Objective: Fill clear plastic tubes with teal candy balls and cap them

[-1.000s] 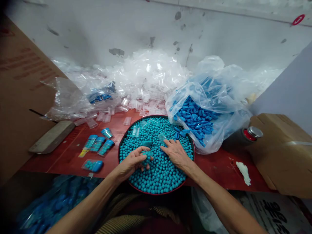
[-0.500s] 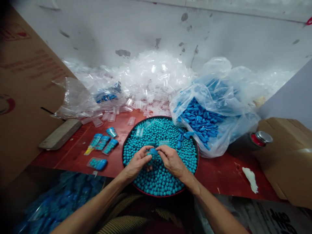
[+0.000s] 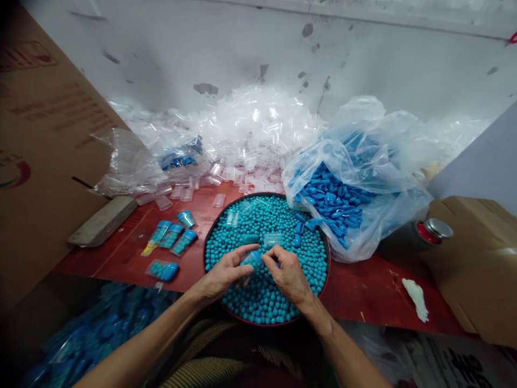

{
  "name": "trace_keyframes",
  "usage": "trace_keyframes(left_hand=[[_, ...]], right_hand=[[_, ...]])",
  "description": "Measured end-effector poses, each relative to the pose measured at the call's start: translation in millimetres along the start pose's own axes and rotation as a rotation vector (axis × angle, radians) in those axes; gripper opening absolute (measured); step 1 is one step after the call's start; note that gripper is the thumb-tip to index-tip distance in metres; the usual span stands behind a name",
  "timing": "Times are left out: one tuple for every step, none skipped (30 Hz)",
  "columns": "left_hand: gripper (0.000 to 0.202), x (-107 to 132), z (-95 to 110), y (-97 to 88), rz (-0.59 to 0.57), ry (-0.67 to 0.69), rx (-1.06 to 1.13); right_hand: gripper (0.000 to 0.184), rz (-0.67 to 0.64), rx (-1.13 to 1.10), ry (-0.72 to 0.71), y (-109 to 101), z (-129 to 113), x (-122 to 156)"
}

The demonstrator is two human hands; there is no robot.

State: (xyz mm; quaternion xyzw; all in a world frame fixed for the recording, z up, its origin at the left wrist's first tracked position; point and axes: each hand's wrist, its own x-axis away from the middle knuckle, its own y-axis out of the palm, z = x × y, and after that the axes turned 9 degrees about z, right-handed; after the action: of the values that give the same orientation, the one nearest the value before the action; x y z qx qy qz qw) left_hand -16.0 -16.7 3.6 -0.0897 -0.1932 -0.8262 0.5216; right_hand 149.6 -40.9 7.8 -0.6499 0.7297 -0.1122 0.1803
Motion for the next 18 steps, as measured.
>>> trace_keyframes(left_hand=[[0.056, 0.6, 1.3, -0.1, -0.020, -0.025, 0.044], [0.056, 1.1, 2.0, 0.2, -0.033, -0.044, 0.092], [0.055, 1.6, 2.1, 0.9, -0.038, -0.049, 0.133], [0.054, 2.0, 1.7, 1.8, -0.035, -0.039, 0.154], [0.054, 2.4, 1.2, 2.8, -0.023, -0.019, 0.148], [0.053, 2.8, 0.6, 3.7, -0.005, 0.005, 0.119], [0.053, 3.2, 0.3, 4.4, 0.017, 0.030, 0.076], [0.054, 3.7, 0.3, 4.9, 0.038, 0.053, 0.028], [0.055, 4.3, 0.7, 5.1, 0.055, 0.071, -0.016], [0.055, 5.0, 1.3, 5.1, 0.067, 0.084, -0.049], [0.055, 5.7, 2.0, 5.0, 0.072, 0.093, -0.068], [0.054, 6.5, 2.6, 4.9, 0.070, 0.099, -0.075], [0.052, 7.3, 3.1, 4.9, 0.066, 0.102, -0.074], [0.048, 8.0, 3.3, 5.1, 0.062, 0.105, -0.069], [0.045, 8.5, 3.3, 5.5, 0.060, 0.109, -0.060], [0.041, 8.8, 2.9, 6.3, 0.060, 0.118, -0.051], [0.037, 8.9, 2.3, 7.2, 0.063, 0.129, -0.045], [0.034, 8.7, 1.5, 8.2, 0.071, 0.138, -0.045]], right_hand=[[0.021, 0.006, -0.031, 0.036, -0.6, -0.3, 0.4], [0.022, 0.023, -0.067, 0.084, -0.2, -0.3, 1.1], [0.023, 0.046, -0.097, 0.127, 1.0, -0.1, 1.9], [0.024, 0.067, -0.112, 0.153, 2.8, -0.1, 2.9], [0.024, 0.081, -0.108, 0.158, 4.6, -0.4, 3.8], [0.024, 0.085, -0.091, 0.150, 6.3, -1.2, 4.6], [0.024, 0.083, -0.069, 0.138, 7.4, -2.4, 5.2], [0.024, 0.077, -0.049, 0.124, 7.8, -4.0, 5.5], [0.023, 0.067, -0.033, 0.109, 7.4, -5.5, 5.4], [0.023, 0.055, -0.022, 0.093, 6.1, -6.9, 4.9], [0.023, 0.038, -0.017, 0.077, 4.3, -7.8, 4.1], [0.023, 0.013, -0.018, 0.065, 1.9, -8.3, 3.0], [0.023, -0.028, -0.028, 0.063, -0.5, -8.3, 1.8], [0.023, -0.077, -0.043, 0.070, -2.8, -7.9, 0.5], [0.023, -0.122, -0.056, 0.077, -4.6, -7.4, -0.5], [0.022, -0.155, -0.061, 0.076, -5.7, -7.0, -1.1], [0.021, -0.172, -0.055, 0.060, -6.0, -6.7, -1.2], [0.020, -0.172, -0.036, 0.027, -5.4, -6.7, -0.6]])
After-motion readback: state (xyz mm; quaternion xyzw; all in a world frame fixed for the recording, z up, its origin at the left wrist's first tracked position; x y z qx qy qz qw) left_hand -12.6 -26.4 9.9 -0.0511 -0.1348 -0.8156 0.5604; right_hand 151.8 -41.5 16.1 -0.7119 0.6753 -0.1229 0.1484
